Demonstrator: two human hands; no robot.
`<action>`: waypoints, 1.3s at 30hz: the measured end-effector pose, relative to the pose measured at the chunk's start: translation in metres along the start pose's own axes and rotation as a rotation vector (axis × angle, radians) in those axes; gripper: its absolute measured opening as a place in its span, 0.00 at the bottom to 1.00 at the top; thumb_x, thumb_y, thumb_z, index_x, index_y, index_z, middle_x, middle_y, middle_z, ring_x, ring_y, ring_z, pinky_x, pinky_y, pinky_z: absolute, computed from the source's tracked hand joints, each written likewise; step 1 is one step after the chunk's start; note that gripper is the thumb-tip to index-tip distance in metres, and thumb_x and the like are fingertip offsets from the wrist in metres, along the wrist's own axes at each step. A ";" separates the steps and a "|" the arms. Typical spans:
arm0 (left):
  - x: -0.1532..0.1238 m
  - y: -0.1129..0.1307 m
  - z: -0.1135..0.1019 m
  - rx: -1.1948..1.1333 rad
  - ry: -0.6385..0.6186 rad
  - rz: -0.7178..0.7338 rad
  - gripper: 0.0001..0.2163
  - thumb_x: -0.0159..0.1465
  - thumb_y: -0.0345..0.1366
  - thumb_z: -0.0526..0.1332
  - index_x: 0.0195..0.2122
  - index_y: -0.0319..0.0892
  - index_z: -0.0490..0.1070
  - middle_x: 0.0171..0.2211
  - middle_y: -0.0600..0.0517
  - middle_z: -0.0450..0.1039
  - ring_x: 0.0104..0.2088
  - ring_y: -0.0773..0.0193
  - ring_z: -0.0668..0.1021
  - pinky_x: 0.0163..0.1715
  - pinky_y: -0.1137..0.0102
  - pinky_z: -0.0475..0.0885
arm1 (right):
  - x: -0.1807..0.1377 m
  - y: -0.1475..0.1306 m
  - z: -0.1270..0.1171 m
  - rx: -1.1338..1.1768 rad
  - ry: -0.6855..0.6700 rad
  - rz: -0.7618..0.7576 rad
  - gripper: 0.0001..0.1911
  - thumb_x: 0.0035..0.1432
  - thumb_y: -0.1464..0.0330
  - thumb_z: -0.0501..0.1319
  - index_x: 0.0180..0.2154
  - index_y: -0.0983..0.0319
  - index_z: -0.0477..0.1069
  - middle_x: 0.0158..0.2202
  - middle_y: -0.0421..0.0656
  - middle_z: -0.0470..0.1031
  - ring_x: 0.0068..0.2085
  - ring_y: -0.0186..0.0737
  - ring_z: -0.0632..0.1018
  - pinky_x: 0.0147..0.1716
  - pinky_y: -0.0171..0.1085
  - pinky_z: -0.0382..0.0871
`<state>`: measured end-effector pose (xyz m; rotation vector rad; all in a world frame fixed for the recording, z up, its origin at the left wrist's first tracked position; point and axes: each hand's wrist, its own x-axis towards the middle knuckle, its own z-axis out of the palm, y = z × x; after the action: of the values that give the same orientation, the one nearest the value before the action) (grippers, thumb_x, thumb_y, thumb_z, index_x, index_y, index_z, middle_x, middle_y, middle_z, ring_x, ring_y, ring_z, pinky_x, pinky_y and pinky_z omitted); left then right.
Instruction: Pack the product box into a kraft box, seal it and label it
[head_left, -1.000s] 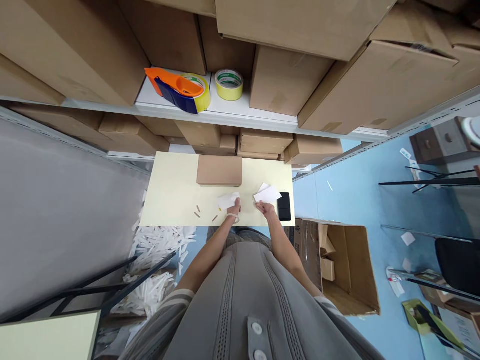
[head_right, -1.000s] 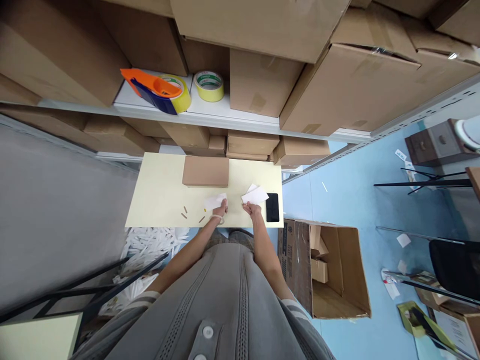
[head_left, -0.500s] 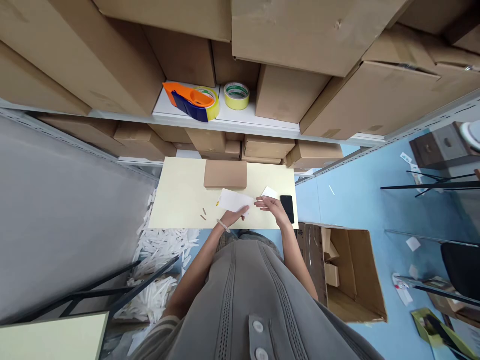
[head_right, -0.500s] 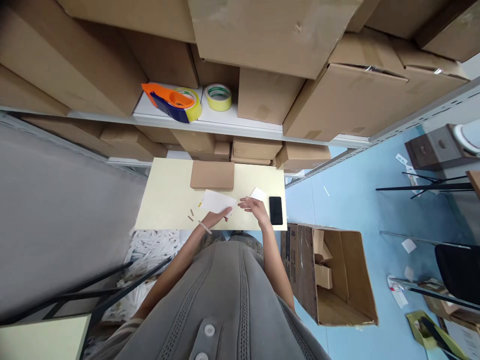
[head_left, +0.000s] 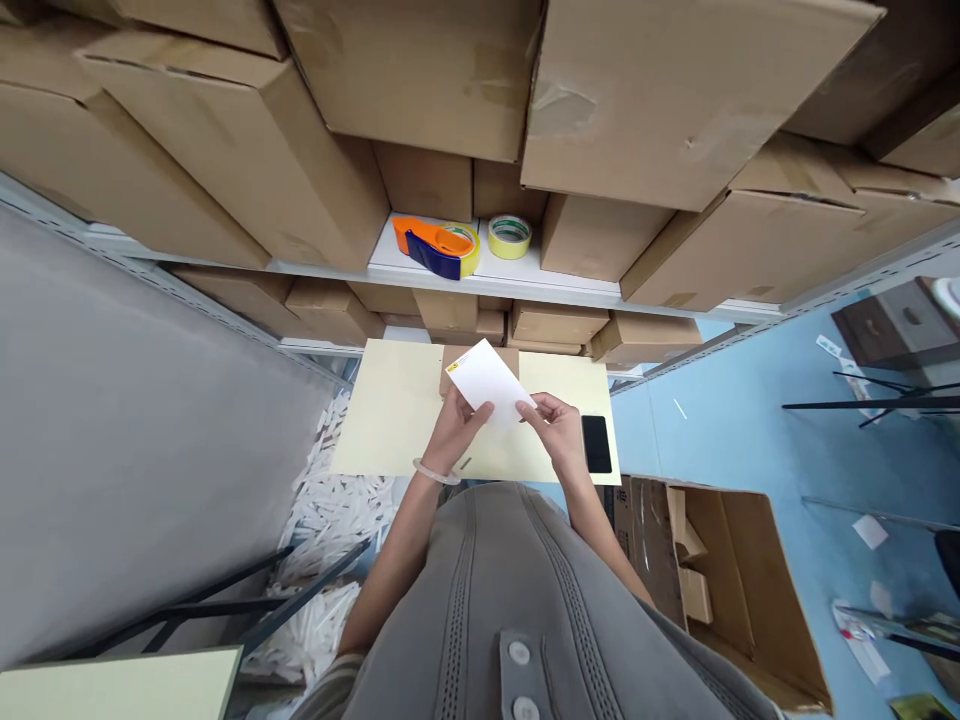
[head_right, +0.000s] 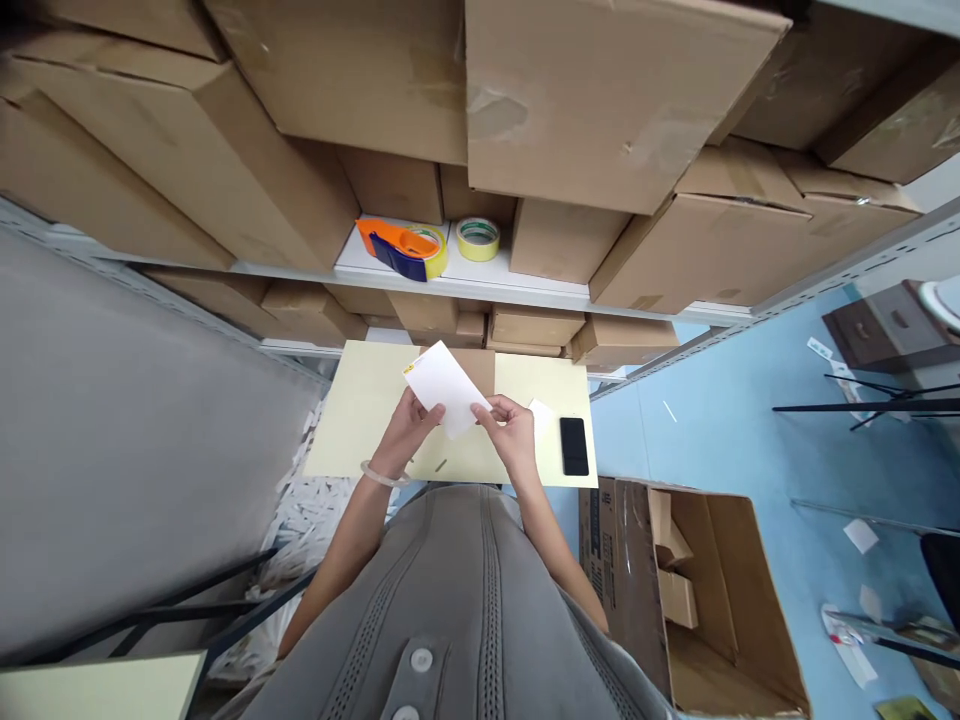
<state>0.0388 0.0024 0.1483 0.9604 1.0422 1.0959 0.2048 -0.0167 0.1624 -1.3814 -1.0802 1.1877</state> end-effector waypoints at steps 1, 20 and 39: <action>-0.002 0.006 -0.002 0.007 0.039 0.011 0.28 0.53 0.46 0.68 0.51 0.41 0.63 0.48 0.43 0.74 0.47 0.55 0.77 0.42 0.62 0.74 | -0.001 -0.003 0.007 -0.010 -0.016 -0.021 0.14 0.48 0.55 0.68 0.29 0.60 0.75 0.25 0.40 0.76 0.28 0.38 0.75 0.30 0.36 0.68; -0.017 0.043 -0.035 0.071 0.246 0.117 0.24 0.54 0.44 0.68 0.48 0.39 0.67 0.46 0.44 0.75 0.46 0.53 0.77 0.43 0.62 0.73 | -0.009 -0.034 0.037 0.039 -0.208 -0.058 0.13 0.56 0.56 0.63 0.33 0.60 0.74 0.32 0.44 0.79 0.34 0.39 0.76 0.40 0.39 0.69; -0.018 0.045 -0.036 0.078 0.253 0.080 0.25 0.53 0.45 0.68 0.49 0.40 0.66 0.46 0.44 0.75 0.45 0.54 0.77 0.40 0.64 0.73 | -0.008 -0.036 0.036 0.053 -0.255 -0.053 0.13 0.56 0.57 0.63 0.33 0.60 0.73 0.28 0.43 0.78 0.32 0.38 0.75 0.40 0.39 0.69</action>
<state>-0.0081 -0.0035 0.1862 0.9488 1.2683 1.2744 0.1669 -0.0156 0.1979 -1.1751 -1.2448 1.3704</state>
